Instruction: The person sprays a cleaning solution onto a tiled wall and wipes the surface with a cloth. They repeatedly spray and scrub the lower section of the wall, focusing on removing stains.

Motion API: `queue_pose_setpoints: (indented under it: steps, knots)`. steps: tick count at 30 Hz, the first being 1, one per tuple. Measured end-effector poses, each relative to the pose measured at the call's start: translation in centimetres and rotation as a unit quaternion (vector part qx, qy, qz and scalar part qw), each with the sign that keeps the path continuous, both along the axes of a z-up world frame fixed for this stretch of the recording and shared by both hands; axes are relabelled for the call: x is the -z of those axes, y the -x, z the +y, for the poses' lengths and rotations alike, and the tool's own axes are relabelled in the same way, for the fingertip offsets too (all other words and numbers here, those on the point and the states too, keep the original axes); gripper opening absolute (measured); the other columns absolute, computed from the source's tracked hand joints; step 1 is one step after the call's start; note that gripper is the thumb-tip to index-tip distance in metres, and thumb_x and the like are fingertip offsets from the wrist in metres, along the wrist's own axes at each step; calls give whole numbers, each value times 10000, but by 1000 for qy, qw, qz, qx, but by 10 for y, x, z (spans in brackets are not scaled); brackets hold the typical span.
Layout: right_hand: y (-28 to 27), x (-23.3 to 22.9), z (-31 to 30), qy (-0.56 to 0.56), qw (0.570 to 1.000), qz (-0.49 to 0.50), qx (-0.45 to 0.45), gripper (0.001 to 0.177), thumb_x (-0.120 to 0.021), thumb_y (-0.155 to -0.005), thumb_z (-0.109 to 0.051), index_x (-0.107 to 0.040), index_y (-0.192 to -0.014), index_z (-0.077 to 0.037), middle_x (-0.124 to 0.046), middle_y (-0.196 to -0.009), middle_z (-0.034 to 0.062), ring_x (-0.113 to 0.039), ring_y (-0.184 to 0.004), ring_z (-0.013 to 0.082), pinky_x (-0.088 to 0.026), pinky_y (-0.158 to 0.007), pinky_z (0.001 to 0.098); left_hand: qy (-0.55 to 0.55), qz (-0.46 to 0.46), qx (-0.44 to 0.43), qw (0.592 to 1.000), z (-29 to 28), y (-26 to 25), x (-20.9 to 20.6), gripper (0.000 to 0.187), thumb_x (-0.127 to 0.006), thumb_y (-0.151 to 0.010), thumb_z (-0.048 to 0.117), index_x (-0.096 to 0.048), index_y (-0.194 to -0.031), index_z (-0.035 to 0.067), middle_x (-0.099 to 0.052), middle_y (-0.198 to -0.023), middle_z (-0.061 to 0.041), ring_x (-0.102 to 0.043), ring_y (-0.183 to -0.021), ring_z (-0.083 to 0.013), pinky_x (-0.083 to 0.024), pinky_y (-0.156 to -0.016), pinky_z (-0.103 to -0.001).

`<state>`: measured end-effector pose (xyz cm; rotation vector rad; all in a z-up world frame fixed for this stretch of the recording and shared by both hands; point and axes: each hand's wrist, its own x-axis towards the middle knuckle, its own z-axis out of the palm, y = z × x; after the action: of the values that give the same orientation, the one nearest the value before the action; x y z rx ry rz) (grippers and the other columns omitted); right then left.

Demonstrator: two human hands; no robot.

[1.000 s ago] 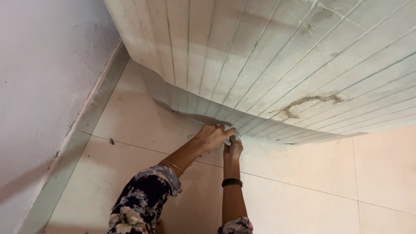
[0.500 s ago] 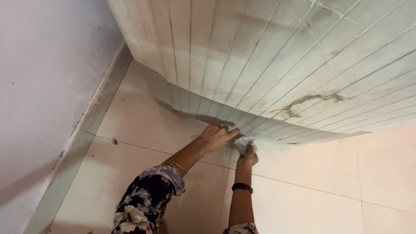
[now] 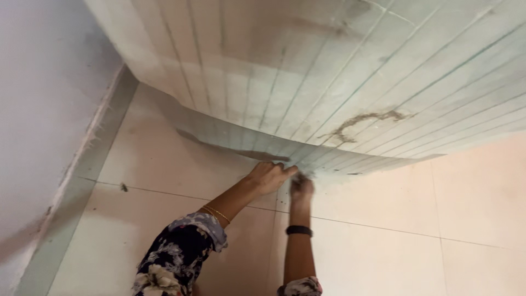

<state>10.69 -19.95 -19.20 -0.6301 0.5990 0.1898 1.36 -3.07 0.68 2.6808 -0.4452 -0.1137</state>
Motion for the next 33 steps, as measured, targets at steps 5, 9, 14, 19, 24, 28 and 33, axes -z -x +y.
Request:
queue_pose_setpoints:
  steps: [5,9,14,19,24,28,33]
  knots:
    - [-67,-34,-105,-3,994,-34,100,338,-358,-983,56,-515,-1280,84,-634,-1164,207,-663,-1051,317,-608,-961,436,30,-37,6,999,-10,-15,9,601,-569,-751,-8,-509,-1333,129,-674,-908,-256,-693,-783,-397,-598,-627,-482]
    - [-63,-20,-99,5,996,-29,78,404,-335,-937,104,-535,-1276,12,-633,-1156,174,-672,-992,279,-637,-875,438,62,-75,22,995,-37,-30,20,468,-562,-875,46,-530,-1332,141,-676,-945,-272,-713,-799,-386,-603,-640,-467]
    - [-7,20,-75,45,997,-13,63,209,-489,-1076,-209,-582,-1138,-32,-609,-903,60,-570,-654,133,-508,-554,277,24,-72,107,991,-99,-55,38,304,-581,-963,136,-577,-1262,193,-673,-1008,-255,-727,-838,-372,-614,-653,-457]
    - [23,20,-129,28,992,-20,118,219,-450,-1066,-187,-584,-1176,-53,-610,-907,60,-537,-608,123,-451,-482,246,-78,-95,180,976,-171,-89,49,664,-762,-693,192,-524,-1311,134,-617,-1089,-264,-714,-829,-403,-626,-597,-434]
    - [12,10,-183,17,984,-45,172,354,-394,-973,-16,-566,-1277,36,-636,-979,120,-543,-645,143,-472,-520,248,-26,-61,159,985,-214,-122,77,567,-731,-768,223,-536,-1288,106,-650,-993,-242,-725,-764,-371,-620,-590,-419]
    - [-14,-20,-186,-10,969,-214,121,510,-370,-907,102,-571,-1374,138,-667,-1039,176,-547,-666,158,-503,-551,261,-56,-114,122,984,-224,-134,101,392,-648,-943,306,-551,-1256,91,-684,-945,-240,-741,-744,-372,-602,-531,-467]
    - [-17,-66,-173,112,971,-140,160,512,-300,-879,97,-476,-1360,109,-644,-1199,309,-663,-1060,348,-571,-844,368,-106,-129,118,979,-221,-141,124,241,-571,-987,208,-579,-1213,125,-687,-985,-230,-752,-773,-371,-590,-516,-487]
